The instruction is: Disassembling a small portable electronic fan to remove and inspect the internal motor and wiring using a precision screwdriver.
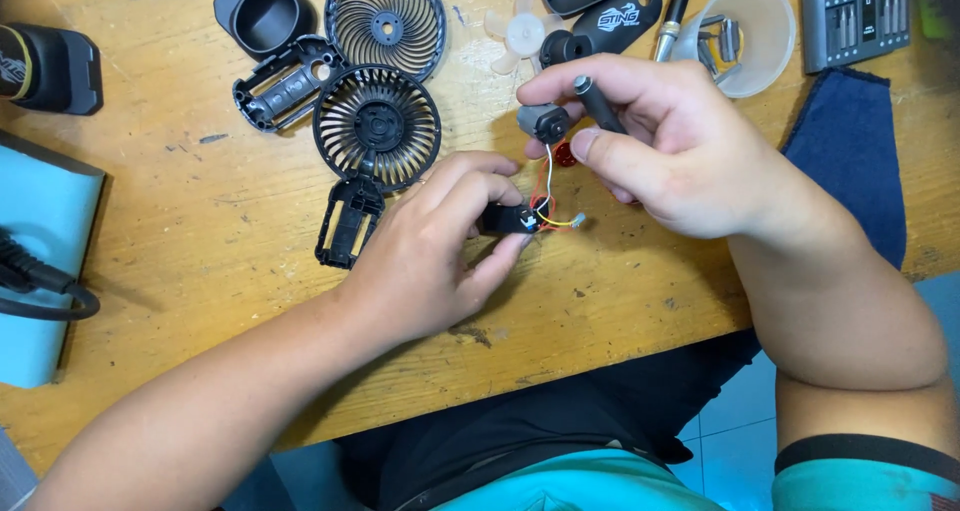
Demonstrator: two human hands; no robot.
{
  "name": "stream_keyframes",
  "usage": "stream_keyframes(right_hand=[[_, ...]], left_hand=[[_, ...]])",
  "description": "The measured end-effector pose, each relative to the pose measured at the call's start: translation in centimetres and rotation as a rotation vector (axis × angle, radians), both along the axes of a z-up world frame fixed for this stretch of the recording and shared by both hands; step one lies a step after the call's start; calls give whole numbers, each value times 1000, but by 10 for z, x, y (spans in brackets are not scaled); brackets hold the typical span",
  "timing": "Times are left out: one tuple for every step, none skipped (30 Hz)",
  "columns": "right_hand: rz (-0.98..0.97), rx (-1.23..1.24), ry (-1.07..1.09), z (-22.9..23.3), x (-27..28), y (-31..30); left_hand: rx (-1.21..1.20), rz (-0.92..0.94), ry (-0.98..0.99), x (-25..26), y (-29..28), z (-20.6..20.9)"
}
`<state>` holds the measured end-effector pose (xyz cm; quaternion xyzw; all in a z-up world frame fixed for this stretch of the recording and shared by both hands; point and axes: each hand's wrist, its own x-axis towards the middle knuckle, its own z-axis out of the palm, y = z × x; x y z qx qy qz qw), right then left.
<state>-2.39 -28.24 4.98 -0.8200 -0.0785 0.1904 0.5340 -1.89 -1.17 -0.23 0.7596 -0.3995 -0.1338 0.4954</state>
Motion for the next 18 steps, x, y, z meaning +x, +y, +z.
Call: stream_keyframes(right_hand=[[0, 0, 0, 0, -1, 1], [0, 20, -2, 1, -1, 2], [0, 41, -3, 1, -2, 4], [0, 40, -5, 0, -2, 3], [-12, 33, -8, -1, -2, 3], [-25, 28, -7, -2, -3, 3], [-25, 29, -5, -3, -3, 5], [-74, -10, 24, -5, -3, 5], [-124, -49, 52, -6, -3, 6], [-122, -48, 51, -9, -3, 6], [-123, -99, 19, -12, -2, 5], [-126, -152, -12, -16, -2, 3], [-128, -152, -12, -14, -1, 3], [-110, -187, -8, -13, 0, 3], [-91, -222, -4, -11, 1, 3], [-90, -226, -4, -9, 1, 4], [-107, -235, 26, -8, 2, 4], [-128, -246, 58, -6, 1, 4]], left_hand=[[0, 0, 0, 0, 0, 1], [-12, 6, 14, 1, -1, 2], [-24, 12, 27, 2, -1, 3], [-25, 12, 26, 1, 0, 0], [8, 17, 48, 1, 1, -4], [42, 22, 73, -1, 3, -8], [43, 23, 75, -1, 3, -7], [8, 28, 143, 0, 3, -7], [-28, 34, 211, 1, 3, -6], [-27, 35, 210, 2, 3, -6], [-50, 39, 281, 2, 2, -6], [-73, 39, 352, 3, 1, -6], [-73, 36, 352, 2, 1, -6], [-88, 49, 402, 2, 1, -7], [-104, 61, 451, 1, 0, -8], [-107, 62, 452, 1, 0, -6], [-109, 55, 441, 2, 0, -4], [-111, 44, 432, 3, 0, -2]])
